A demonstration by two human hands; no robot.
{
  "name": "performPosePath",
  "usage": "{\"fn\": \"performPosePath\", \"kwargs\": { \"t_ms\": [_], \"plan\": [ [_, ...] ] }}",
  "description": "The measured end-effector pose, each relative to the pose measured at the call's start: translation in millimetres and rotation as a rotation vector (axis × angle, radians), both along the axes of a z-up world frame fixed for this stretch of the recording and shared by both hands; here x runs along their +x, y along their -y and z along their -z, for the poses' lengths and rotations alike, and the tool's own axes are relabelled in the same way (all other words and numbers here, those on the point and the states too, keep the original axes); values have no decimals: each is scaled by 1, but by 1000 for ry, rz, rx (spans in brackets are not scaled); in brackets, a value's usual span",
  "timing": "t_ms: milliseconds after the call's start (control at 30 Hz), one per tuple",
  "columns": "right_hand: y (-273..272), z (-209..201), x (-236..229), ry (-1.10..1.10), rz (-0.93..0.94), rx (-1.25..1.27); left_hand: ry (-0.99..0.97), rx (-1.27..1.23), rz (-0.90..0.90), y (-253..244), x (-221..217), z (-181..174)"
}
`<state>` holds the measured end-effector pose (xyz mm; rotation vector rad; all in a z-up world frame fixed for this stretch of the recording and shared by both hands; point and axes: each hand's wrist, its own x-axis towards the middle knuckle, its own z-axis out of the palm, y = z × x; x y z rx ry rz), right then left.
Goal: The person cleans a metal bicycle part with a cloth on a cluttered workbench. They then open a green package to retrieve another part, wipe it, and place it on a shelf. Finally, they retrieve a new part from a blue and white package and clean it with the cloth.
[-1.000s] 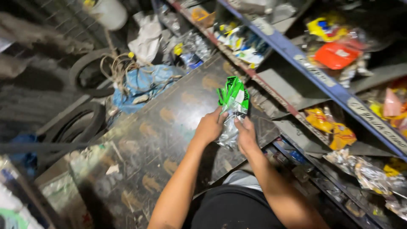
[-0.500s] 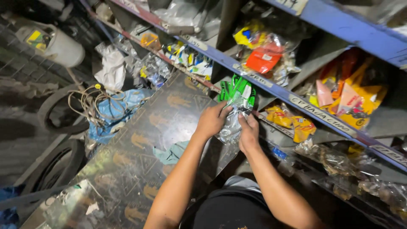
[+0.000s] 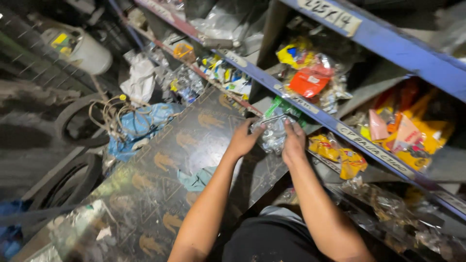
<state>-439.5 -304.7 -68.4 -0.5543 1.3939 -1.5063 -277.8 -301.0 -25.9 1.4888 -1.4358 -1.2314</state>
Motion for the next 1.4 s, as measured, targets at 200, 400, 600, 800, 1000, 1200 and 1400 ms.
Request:
{"fn": "performPosePath", "kwargs": {
  "t_ms": [200,400,600,800,1000,1200,1400],
  "plan": [
    [10,-29,10,20,-104,-19,-123,-74,-126,-1,-5,16],
    [64,34,-18,-40,-259,-46,-309,-6,-340,16,-14,34],
    [16,10,-17,-975,-422,-31,-262,57,-371,25,-21,49],
    [-25,15,33,-487,14,-139,-28,-29,-419,26,-21,51],
    [-20,46,48,124,-88,253,-59,238,-472,25,-28,75],
    [16,67,51,6,92,200,-193,93,-436,30,-45,24],
    [59,60,23,-326,34,342,-13,38,-335,57,-50,54]
  ]
}}
